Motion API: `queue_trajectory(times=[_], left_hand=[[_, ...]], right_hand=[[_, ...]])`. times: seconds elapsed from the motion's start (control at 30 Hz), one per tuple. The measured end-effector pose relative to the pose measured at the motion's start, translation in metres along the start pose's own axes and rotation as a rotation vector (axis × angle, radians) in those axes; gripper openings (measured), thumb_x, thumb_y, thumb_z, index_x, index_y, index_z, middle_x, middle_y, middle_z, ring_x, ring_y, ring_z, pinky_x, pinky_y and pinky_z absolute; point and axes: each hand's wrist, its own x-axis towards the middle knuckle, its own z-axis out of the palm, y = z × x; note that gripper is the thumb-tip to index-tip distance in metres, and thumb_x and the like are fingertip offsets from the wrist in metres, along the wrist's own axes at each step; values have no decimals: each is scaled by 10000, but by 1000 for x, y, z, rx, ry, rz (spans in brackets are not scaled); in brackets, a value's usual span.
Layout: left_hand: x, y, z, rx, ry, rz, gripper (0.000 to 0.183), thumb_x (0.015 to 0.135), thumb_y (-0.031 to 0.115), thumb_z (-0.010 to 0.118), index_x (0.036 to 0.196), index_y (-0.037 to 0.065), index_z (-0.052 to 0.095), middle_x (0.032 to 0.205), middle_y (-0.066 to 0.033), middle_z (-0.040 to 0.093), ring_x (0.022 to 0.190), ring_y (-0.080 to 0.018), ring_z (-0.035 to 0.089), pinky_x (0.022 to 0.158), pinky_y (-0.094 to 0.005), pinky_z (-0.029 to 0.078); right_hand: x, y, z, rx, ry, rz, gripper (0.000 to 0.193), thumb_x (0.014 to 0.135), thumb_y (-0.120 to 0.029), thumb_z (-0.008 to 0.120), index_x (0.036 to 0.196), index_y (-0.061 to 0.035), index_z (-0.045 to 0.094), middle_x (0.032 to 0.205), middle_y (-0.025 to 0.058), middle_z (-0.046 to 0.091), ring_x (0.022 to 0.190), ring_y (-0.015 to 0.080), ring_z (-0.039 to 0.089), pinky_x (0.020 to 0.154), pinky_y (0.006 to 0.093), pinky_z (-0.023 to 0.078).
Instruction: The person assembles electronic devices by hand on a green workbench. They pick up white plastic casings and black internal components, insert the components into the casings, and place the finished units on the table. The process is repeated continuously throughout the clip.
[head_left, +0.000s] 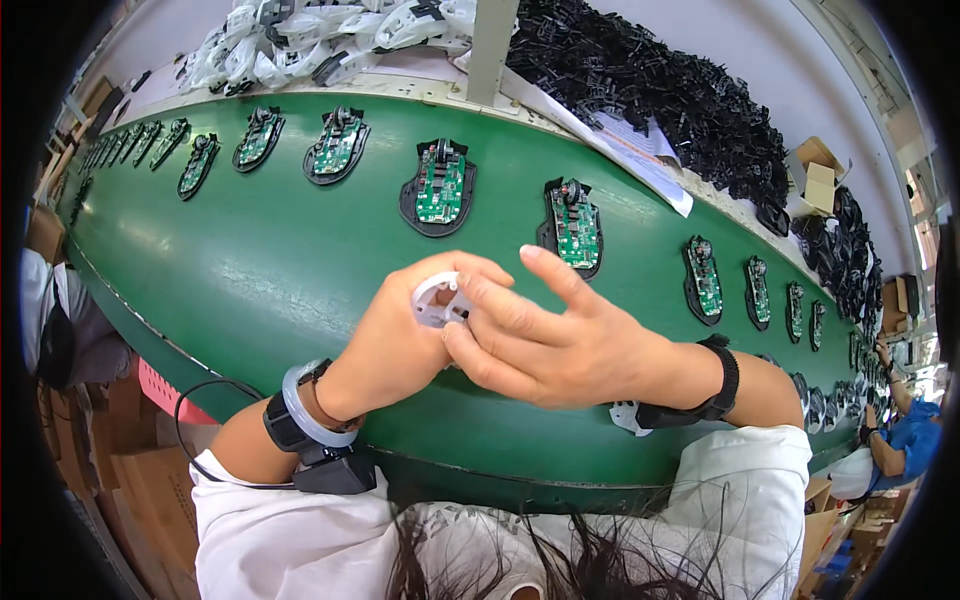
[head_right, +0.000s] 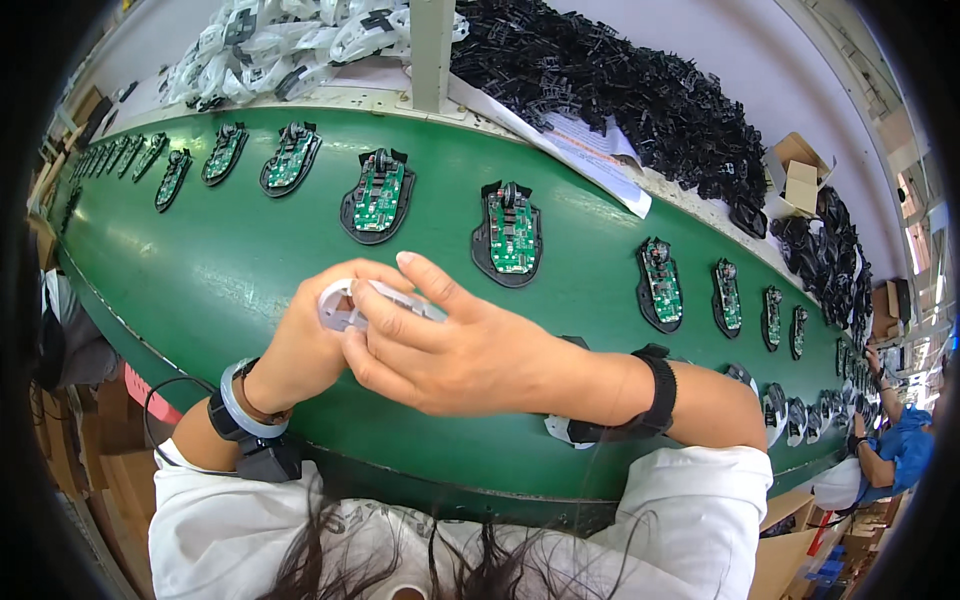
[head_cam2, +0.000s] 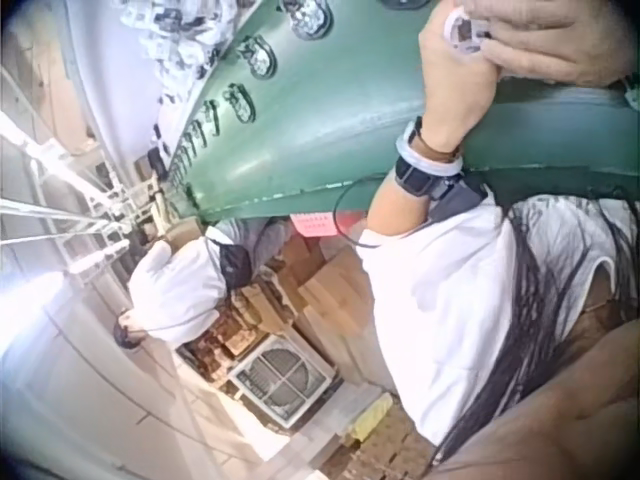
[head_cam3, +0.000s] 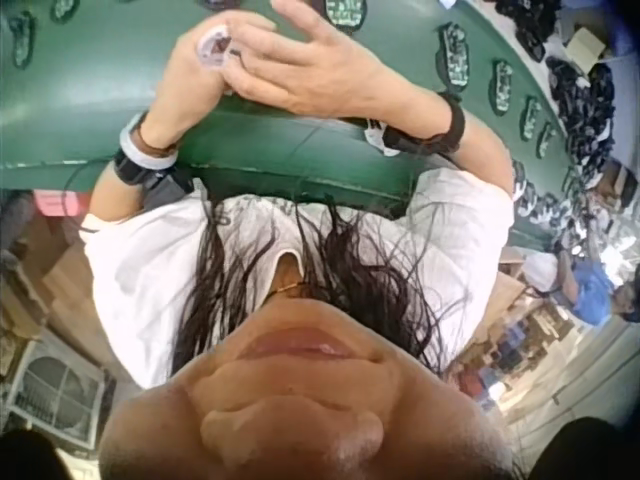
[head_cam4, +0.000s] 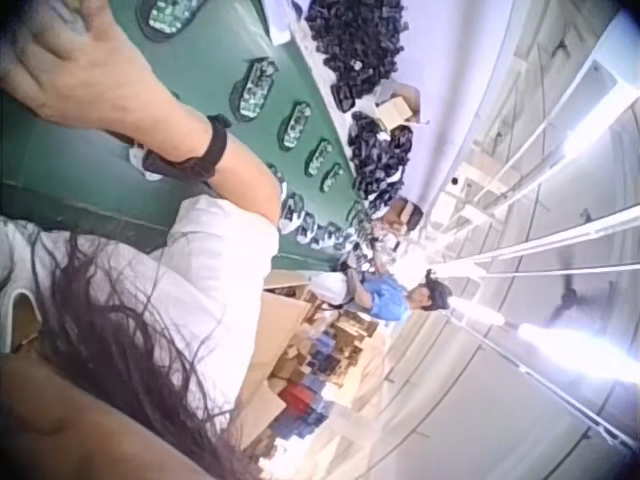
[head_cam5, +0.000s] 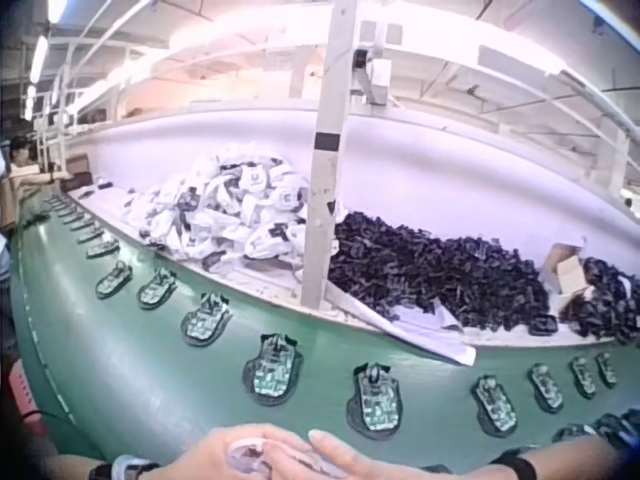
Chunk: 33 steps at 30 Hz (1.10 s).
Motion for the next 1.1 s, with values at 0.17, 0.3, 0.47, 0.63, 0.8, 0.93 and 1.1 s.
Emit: queue_trajectory(times=[0.17,0.3,0.47,0.63,0.8,0.93,1.1], left_hand=[[-1,-1,3,-19,-65,-81,304,759,-100,575,1034,27,598,909,-15,621,816,-75,575,697,-220,486],[-2,7,4,-61,-73,-259,311,768,-77,586,1059,32,580,920,-20,621,821,-89,589,713,-226,495],[-3,11,-2,-120,-113,-179,345,788,-18,596,1123,36,532,957,-17,602,870,-85,586,711,-237,510],[-2,17,-15,-290,12,-229,444,810,-11,576,1237,32,463,1088,-50,573,930,-119,593,724,-271,538],[1,16,-15,-468,70,-319,531,823,3,579,1319,45,392,1142,-67,552,971,-155,593,754,-307,536],[1,15,-21,-728,24,-290,523,849,166,542,1332,47,381,1201,-123,532,1038,-256,582,859,-418,513],[2,8,-22,-732,-13,-329,480,896,236,495,1304,0,403,1204,-164,542,1024,-281,591,877,-423,510]], right_hand=[[-6,-13,-13,-39,-132,24,226,871,-254,544,1049,-116,559,932,-10,626,1100,145,526,1010,554,308],[-3,-16,-22,42,-227,85,242,864,-259,551,1042,-97,574,985,38,629,1098,170,526,1019,575,281],[-3,27,-28,694,-89,259,152,819,-133,610,960,-83,584,900,80,609,1027,257,546,963,509,379],[-22,162,26,302,24,887,179,845,-141,598,982,-31,633,850,130,661,782,235,641,730,306,499],[-84,220,124,173,-304,1123,327,717,-244,690,928,4,666,870,201,666,830,332,652,787,375,506],[-84,230,121,366,-299,1251,349,688,-156,734,996,-9,660,845,142,660,786,243,654,742,335,514],[-103,230,99,855,-143,1415,239,749,-128,704,965,-34,666,745,26,598,646,92,586,567,288,502]])
